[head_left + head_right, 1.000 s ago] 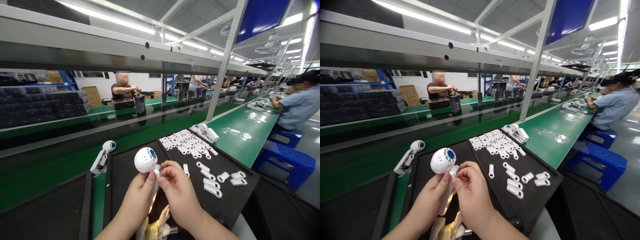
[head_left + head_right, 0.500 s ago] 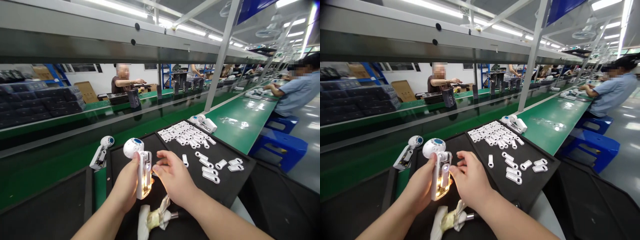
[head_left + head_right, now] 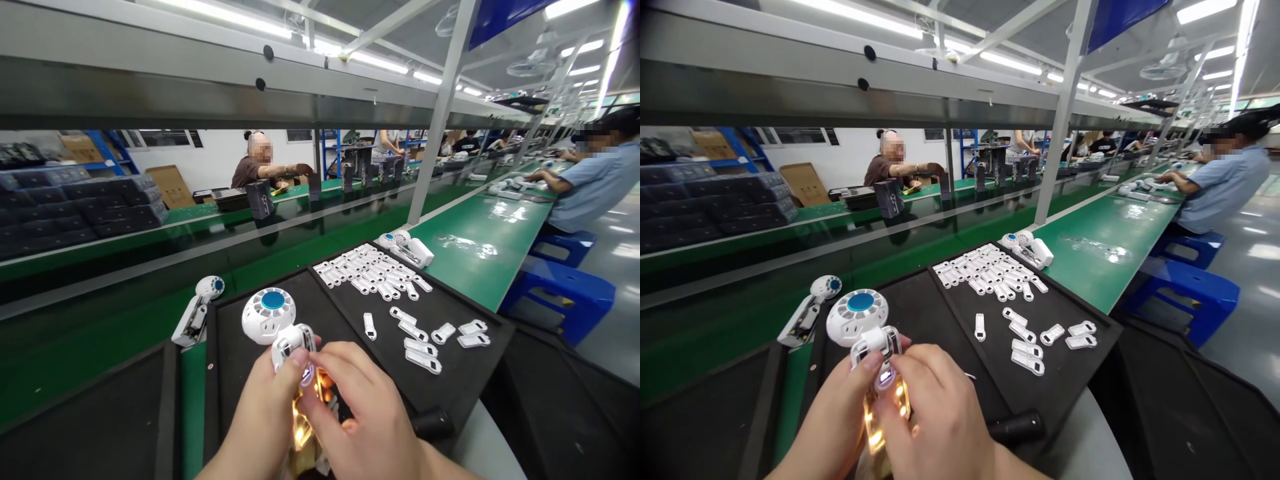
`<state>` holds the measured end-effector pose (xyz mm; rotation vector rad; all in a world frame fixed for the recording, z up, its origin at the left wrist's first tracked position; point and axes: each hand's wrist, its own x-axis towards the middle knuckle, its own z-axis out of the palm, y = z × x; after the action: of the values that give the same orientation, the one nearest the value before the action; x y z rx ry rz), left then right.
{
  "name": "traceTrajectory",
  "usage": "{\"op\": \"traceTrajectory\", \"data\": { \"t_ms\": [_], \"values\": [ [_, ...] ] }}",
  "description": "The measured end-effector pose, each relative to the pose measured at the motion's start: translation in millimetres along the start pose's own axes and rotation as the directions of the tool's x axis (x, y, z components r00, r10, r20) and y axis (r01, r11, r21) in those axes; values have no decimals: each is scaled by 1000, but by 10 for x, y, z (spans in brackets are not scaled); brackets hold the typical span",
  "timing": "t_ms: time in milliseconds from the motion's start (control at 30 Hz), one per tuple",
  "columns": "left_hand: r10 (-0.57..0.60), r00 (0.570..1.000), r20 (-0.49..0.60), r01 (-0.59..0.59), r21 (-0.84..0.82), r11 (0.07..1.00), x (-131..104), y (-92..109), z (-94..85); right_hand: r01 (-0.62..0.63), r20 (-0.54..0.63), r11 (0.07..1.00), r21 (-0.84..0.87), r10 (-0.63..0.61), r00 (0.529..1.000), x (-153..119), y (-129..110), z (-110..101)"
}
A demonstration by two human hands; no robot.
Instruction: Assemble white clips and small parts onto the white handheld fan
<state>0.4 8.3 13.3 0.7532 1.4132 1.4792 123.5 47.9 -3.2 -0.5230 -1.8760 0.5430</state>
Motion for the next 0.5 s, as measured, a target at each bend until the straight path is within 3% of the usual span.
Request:
{"op": "traceTrajectory", "data": {
  "t_ms": [100, 200, 400, 500],
  "values": [
    [67, 998, 17, -69, 143, 987, -9, 11, -33, 54, -22, 997, -57, -55, 998, -38, -1, -10],
    [90, 996, 15, -91, 181, 979, -29, 7, -69, 47, -62, 996, -71, -51, 997, -60, -18, -9],
    [70, 986, -151, -79, -52, 996, -114, 16, 40, -50, -45, 996, 68, 53, 998, 78, -79, -14],
    [39, 986, -165, -65, -155, 986, -171, 27, 109, -105, -20, 991, 87, 107, 994, 147, -88, -19]
  ]
}}
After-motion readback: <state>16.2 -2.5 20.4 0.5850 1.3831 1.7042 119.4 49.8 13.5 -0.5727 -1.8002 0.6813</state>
